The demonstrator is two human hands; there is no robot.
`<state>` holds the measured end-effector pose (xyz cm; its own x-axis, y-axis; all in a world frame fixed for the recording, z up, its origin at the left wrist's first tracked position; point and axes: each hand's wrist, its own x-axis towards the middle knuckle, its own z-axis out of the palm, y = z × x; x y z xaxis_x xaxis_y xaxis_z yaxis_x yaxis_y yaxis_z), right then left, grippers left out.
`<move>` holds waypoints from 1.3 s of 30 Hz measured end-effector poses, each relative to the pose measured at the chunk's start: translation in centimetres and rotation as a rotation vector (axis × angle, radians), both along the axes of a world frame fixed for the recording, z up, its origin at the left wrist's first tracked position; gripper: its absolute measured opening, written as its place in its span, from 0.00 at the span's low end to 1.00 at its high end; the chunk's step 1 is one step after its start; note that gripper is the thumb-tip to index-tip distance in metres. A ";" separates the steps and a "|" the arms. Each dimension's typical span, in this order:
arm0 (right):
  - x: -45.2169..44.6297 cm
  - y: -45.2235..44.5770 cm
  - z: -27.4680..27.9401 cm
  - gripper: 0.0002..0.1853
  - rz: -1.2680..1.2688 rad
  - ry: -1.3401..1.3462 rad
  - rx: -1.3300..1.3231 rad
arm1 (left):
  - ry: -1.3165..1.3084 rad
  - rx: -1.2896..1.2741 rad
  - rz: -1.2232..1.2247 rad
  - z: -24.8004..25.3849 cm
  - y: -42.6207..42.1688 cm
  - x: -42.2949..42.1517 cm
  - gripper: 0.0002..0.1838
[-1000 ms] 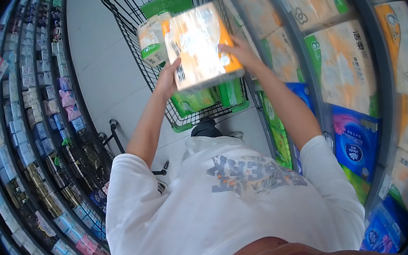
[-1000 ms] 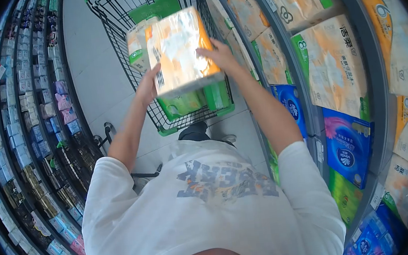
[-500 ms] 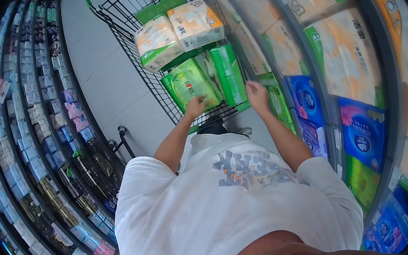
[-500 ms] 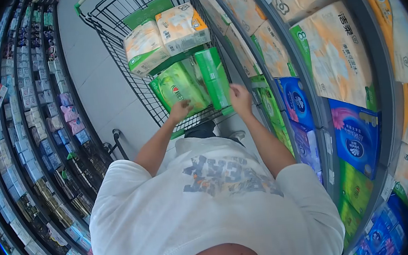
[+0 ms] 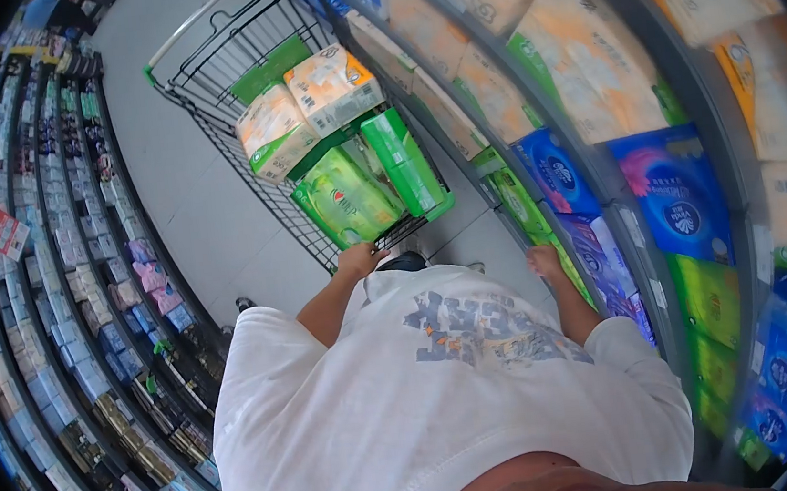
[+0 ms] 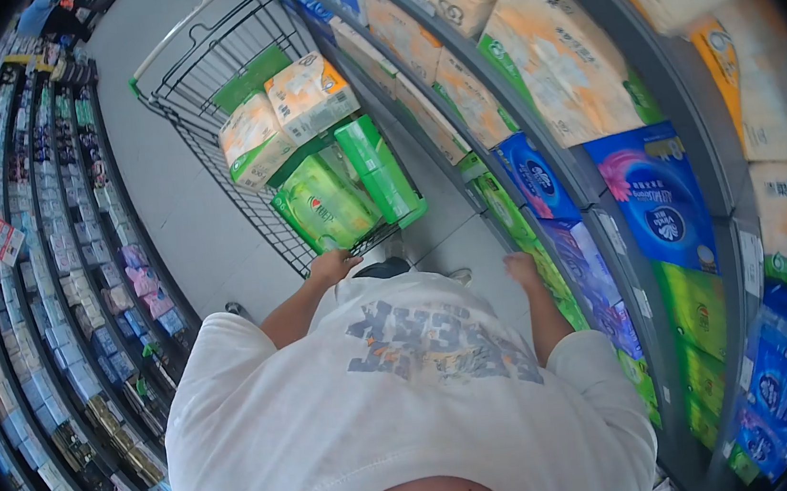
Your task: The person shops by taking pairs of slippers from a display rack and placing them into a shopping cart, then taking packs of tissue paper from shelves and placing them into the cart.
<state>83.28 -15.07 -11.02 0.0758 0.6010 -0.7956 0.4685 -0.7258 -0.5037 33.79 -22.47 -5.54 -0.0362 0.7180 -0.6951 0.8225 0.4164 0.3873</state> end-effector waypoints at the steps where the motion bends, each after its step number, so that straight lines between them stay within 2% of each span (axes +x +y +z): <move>1: -1.7 -0.2 -0.4 0.09 -0.016 0.039 0.076 | 0.047 0.008 -0.007 0.7 -0.2 0.3 0.28; 2: -3.0 0.0 -1.2 0.08 -0.037 0.077 0.159 | 0.094 0.023 -0.020 1.2 -0.4 0.6 0.28; 3: -3.6 0.3 -2.1 0.09 0.134 0.110 0.251 | 0.181 0.068 -0.043 0.7 -0.8 1.0 0.26; 4: -5.6 0.5 -0.2 0.10 0.192 0.015 0.257 | 0.188 0.102 -0.058 0.9 -1.1 1.4 0.26; 5: -6.1 0.8 -1.4 0.10 0.258 0.039 0.267 | 0.198 0.124 -0.046 1.3 -1.2 1.9 0.26; 8: -6.8 0.5 2.0 0.11 0.151 0.126 0.310 | 0.253 0.071 -0.050 2.2 -1.1 2.5 0.26; 11: -5.8 -0.5 3.3 0.13 0.212 0.125 0.430 | 0.283 0.061 -0.037 3.5 -0.6 3.0 0.27; 13: -1.9 -1.7 0.7 0.14 0.226 -0.004 0.472 | 0.309 0.058 -0.032 3.3 -0.1 2.7 0.27; 15: 3.3 -3.9 -4.5 0.12 0.585 -0.152 0.730 | 0.325 0.055 -0.028 3.5 0.6 2.4 0.27; 17: 7.5 -7.1 -6.8 0.11 0.355 -0.161 0.455 | 0.335 0.037 0.050 3.4 1.3 2.2 0.27; 18: 8.5 -8.3 -5.2 0.09 0.416 -0.228 0.304 | 0.336 0.052 0.053 3.0 1.8 1.8 0.27; 19: 9.6 -9.4 -3.5 0.12 0.475 -0.298 0.153 | 0.282 0.075 0.091 2.2 2.2 1.1 0.26; 21: 12.9 -12.7 -7.3 0.11 0.302 -0.222 0.056 | 0.222 0.108 0.164 -0.2 3.1 0.1 0.23; 23: 11.8 -14.2 -2.9 0.11 -0.161 -0.152 -0.133 | 0.283 0.124 0.224 -1.3 3.9 0.4 0.20; 24: 11.7 -14.6 -2.5 0.11 -0.156 -0.151 -0.124 | 0.345 0.132 0.281 -1.5 4.1 0.7 0.18; 26: 11.8 -16.0 -3.1 0.11 -0.318 -0.032 -0.190 | 0.367 0.115 0.327 1.6 4.4 3.9 0.19; 28: 10.4 -15.8 -2.5 0.10 -0.334 -0.002 -0.157 | 0.497 0.199 0.294 2.7 4.6 5.6 0.24; 29: 9.4 -15.9 -2.4 0.10 -0.352 0.026 -0.134 | 0.439 0.229 0.321 2.2 4.6 5.7 0.29; 33: 6.0 -13.7 -0.5 0.11 -0.294 0.034 -0.016 | 0.285 0.317 0.198 2.0 6.6 6.2 0.31; 35: 5.5 -12.8 -0.7 0.13 -0.276 0.114 0.107 | 0.210 0.342 0.162 1.9 9.5 6.1 0.29; 37: 5.5 -12.4 -0.6 0.13 -0.251 0.143 0.148 | 0.069 0.518 0.178 4.7 12.3 6.7 0.27; 39: 6.3 -11.1 -1.1 0.13 -0.216 0.187 0.192 | 0.099 0.806 0.157 8.2 15.6 7.6 0.24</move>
<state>89.62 -26.21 -12.12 0.0807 0.7269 -0.6820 0.2012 -0.6820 -0.7032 41.38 -6.85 2.62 -0.2115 0.9765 0.0421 0.8238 0.1549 0.5452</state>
